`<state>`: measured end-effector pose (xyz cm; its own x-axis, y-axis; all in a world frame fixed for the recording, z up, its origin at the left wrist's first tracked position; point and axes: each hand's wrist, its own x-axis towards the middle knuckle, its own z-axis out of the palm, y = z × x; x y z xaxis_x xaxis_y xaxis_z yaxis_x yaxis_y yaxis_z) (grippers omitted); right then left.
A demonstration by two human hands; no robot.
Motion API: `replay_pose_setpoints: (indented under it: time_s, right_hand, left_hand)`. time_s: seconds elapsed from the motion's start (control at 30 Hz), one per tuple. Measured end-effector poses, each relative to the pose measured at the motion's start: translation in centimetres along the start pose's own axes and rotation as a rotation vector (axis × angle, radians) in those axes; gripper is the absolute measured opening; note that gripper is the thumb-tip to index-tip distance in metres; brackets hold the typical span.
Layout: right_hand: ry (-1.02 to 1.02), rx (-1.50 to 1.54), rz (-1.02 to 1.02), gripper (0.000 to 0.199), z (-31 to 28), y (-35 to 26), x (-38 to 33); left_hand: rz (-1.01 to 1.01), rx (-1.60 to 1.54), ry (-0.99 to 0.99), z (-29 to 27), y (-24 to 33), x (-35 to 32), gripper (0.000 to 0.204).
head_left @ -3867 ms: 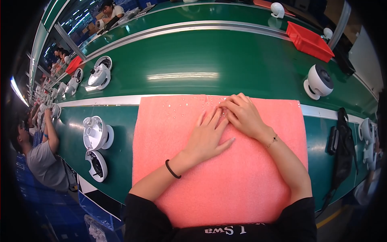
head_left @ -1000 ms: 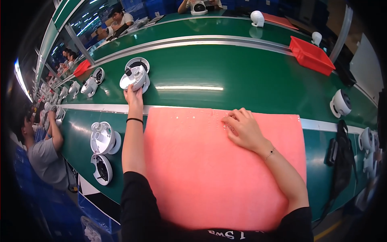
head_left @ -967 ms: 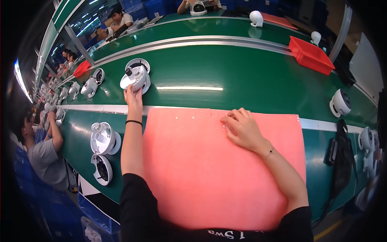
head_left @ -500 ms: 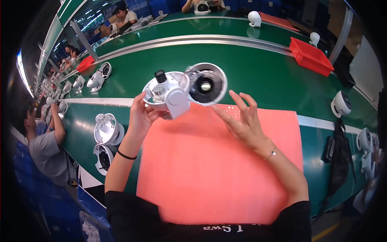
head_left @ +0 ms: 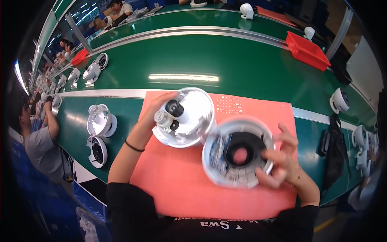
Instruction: Assembling the internal components and housing of electronic cameras on a factory line.
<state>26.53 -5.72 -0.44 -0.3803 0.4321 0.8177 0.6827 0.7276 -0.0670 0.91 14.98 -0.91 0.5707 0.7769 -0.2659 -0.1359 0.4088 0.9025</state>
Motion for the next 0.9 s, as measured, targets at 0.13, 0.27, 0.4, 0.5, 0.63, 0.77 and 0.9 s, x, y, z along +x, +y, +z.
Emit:
replay_pose_setpoints:
  time_s: [0.13, 0.27, 0.4, 0.5, 0.63, 0.77, 0.9]
  right_hand:
    - [-0.175, 0.563, 0.108, 0.037, 0.5, -3.0, 1.0]
    - [-0.345, 0.666, 0.357, 0.056, 0.2, -4.3, 1.9]
    - [-0.335, 0.750, 0.576, 0.055, 1.8, -4.1, 1.7]
    - [-0.319, 0.869, 0.871, 0.049, 2.0, -3.6, 0.3]
    - [-0.427, 0.996, 1.031, 0.047, 2.0, -3.3, 1.1]
    - [-0.416, 1.082, 1.045, 0.046, 1.8, -3.5, 1.9]
    - [-0.375, 1.157, 1.028, 0.046, 2.4, -3.6, 3.1]
  left_hand:
    - [-0.172, 0.483, -0.778, 2.7, 0.1, 3.1, 0.028]
    - [-0.245, 0.862, -1.629, 10.5, -3.3, 4.6, 0.034]
    - [-0.140, 0.884, -1.414, 9.9, -4.9, 2.3, 0.036]
    - [0.171, 0.641, -0.681, 8.7, -3.3, -1.2, 0.028]
    - [0.535, 0.842, -0.199, 4.3, -2.8, -8.6, 0.020]
    - [0.563, 1.048, -0.234, 2.2, -6.0, -15.1, 0.026]
    - [0.582, 1.204, -0.320, 2.5, -9.0, -16.3, 0.038]
